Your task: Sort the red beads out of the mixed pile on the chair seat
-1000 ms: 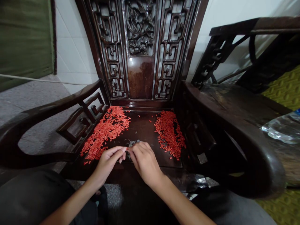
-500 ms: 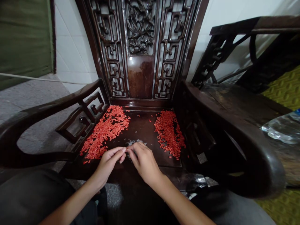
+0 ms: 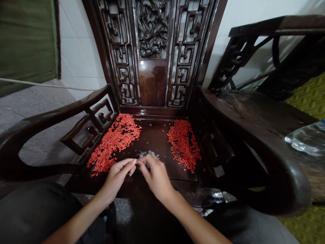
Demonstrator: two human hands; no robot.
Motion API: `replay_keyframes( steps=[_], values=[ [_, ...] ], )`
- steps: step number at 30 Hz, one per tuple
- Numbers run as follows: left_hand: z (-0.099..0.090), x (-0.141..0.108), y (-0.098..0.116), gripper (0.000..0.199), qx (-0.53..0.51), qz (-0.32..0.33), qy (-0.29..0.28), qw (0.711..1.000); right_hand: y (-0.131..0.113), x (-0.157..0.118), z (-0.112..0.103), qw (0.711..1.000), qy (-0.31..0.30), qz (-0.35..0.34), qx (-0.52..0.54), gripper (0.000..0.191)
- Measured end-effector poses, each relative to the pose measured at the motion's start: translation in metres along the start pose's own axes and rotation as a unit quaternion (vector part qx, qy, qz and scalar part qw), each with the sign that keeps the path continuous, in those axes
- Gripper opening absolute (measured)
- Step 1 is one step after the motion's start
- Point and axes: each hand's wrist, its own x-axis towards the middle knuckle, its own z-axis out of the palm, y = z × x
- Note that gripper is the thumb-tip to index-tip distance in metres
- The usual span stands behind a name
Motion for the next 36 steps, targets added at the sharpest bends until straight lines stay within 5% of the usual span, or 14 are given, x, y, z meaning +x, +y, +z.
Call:
replay_keyframes(
  steps=[36],
  values=[
    [0.008,-0.005,-0.001,0.037,-0.007,0.007,0.036,0.999,-0.008,0.000,0.009,0.996,0.015,0.037,0.085,0.021]
  ],
)
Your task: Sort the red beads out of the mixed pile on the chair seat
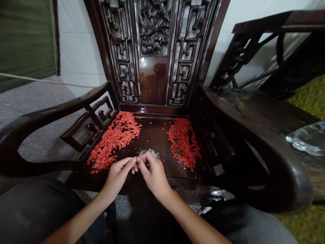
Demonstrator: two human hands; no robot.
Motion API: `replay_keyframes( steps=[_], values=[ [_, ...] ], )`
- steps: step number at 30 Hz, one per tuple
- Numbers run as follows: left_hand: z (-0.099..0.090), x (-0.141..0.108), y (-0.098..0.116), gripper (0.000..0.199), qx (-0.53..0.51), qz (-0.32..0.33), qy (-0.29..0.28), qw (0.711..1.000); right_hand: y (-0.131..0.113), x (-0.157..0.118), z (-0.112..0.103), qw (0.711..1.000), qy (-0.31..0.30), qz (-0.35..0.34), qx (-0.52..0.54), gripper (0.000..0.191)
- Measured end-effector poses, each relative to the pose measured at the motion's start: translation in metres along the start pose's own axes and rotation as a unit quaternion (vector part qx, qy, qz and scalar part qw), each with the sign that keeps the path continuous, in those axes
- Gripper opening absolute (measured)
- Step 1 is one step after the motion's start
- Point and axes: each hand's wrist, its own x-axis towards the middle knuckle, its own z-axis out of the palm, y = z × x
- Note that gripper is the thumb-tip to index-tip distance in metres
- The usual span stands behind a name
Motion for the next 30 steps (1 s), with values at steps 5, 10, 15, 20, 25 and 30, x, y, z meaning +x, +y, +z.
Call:
replay_keyframes(
  steps=[5,10,15,20,25,30],
  values=[
    [0.008,-0.005,-0.002,0.040,-0.024,-0.012,0.027,0.999,0.002,-0.005,0.008,0.999,0.024,0.010,0.044,0.020],
    [0.010,-0.009,-0.006,0.040,-0.023,-0.013,0.032,0.999,0.004,-0.004,0.007,1.000,0.019,0.003,0.022,0.023],
    [0.009,-0.010,-0.005,0.041,-0.016,-0.013,0.037,0.999,0.002,-0.002,0.006,0.999,0.008,0.018,0.039,0.025],
    [0.010,-0.010,-0.006,0.042,-0.014,-0.012,0.041,0.999,0.003,-0.001,0.006,0.999,0.000,0.019,0.030,0.027],
    [0.010,-0.009,-0.009,0.040,-0.031,-0.019,0.040,0.999,0.002,-0.001,0.004,1.000,0.007,0.007,-0.008,0.027],
    [0.010,-0.009,-0.011,0.039,-0.041,-0.022,0.034,0.998,0.002,-0.001,0.002,0.999,0.012,-0.011,-0.040,0.024]
  ],
)
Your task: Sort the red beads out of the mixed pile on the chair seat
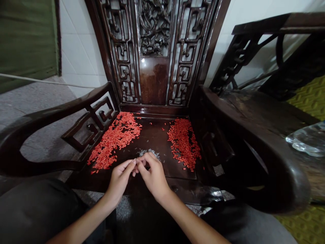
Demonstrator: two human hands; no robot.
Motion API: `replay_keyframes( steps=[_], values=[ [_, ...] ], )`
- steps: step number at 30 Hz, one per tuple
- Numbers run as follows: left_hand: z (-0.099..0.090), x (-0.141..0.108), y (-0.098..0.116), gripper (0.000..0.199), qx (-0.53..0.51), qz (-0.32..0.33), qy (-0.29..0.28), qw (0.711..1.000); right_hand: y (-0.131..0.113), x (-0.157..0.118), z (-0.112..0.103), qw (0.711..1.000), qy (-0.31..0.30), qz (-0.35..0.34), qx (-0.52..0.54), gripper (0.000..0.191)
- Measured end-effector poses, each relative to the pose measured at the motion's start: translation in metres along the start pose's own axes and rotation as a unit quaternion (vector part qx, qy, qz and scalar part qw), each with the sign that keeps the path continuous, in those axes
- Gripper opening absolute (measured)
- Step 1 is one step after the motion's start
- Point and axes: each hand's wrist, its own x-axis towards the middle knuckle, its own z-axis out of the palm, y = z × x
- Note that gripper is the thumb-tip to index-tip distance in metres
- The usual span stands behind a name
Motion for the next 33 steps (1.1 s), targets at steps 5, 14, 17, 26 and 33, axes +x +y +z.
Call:
replay_keyframes(
  steps=[5,14,17,26,33],
  values=[
    [0.000,0.000,0.001,0.039,-0.003,-0.004,-0.001,1.000,0.000,0.000,0.000,1.000,-0.005,-0.001,-0.007,0.024],
    [0.001,0.003,0.007,0.041,-0.008,0.000,-0.008,1.000,0.006,-0.002,0.003,0.997,0.022,0.039,0.059,0.018],
    [0.001,0.003,0.005,0.041,-0.014,0.003,-0.010,1.000,0.006,-0.002,0.004,0.997,0.019,0.040,0.070,0.018],
    [0.001,0.001,0.004,0.038,-0.019,0.004,-0.015,1.000,0.004,-0.003,0.003,0.996,0.001,0.032,0.084,0.020],
    [0.000,0.001,-0.004,0.039,0.006,0.007,0.000,1.000,0.011,-0.001,0.000,0.998,-0.020,0.036,0.043,0.024]
  ],
)
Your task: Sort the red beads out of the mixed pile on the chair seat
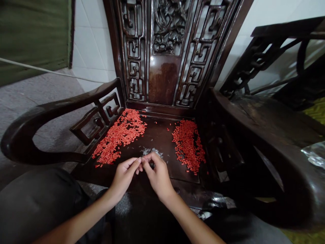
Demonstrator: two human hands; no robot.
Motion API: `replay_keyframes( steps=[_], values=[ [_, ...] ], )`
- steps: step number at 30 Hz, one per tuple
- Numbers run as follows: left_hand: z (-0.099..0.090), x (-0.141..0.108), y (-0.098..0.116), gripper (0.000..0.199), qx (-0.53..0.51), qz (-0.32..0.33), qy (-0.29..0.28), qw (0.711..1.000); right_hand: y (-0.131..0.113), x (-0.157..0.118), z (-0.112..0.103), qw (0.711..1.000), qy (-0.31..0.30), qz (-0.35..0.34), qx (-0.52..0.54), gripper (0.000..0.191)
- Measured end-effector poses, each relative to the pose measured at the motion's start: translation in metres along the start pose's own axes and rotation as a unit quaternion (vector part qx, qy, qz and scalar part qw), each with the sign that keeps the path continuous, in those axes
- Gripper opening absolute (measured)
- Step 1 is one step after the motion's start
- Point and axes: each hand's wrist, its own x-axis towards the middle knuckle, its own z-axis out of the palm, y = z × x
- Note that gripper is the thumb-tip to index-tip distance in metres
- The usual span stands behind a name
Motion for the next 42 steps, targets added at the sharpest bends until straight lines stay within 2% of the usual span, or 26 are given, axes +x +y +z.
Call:
replay_keyframes(
  steps=[3,9,19,42],
  values=[
    [0.0006,-0.0002,-0.0002,0.040,0.002,-0.004,0.002,1.000,-0.0009,0.0008,-0.0001,1.000,-0.008,0.005,0.009,0.023],
    [0.0025,0.0017,0.0030,0.039,-0.004,-0.003,-0.009,1.000,-0.0041,0.0000,0.0024,0.999,0.019,0.002,0.034,0.018],
    [0.0021,0.0014,0.0005,0.037,-0.019,-0.008,-0.005,1.000,-0.0046,-0.0006,0.0029,0.999,0.024,-0.004,0.022,0.018],
    [-0.0007,0.0007,-0.0010,0.040,0.009,-0.008,0.015,1.000,0.0001,-0.0014,-0.0016,0.997,-0.008,-0.032,-0.068,0.019]
  ],
)
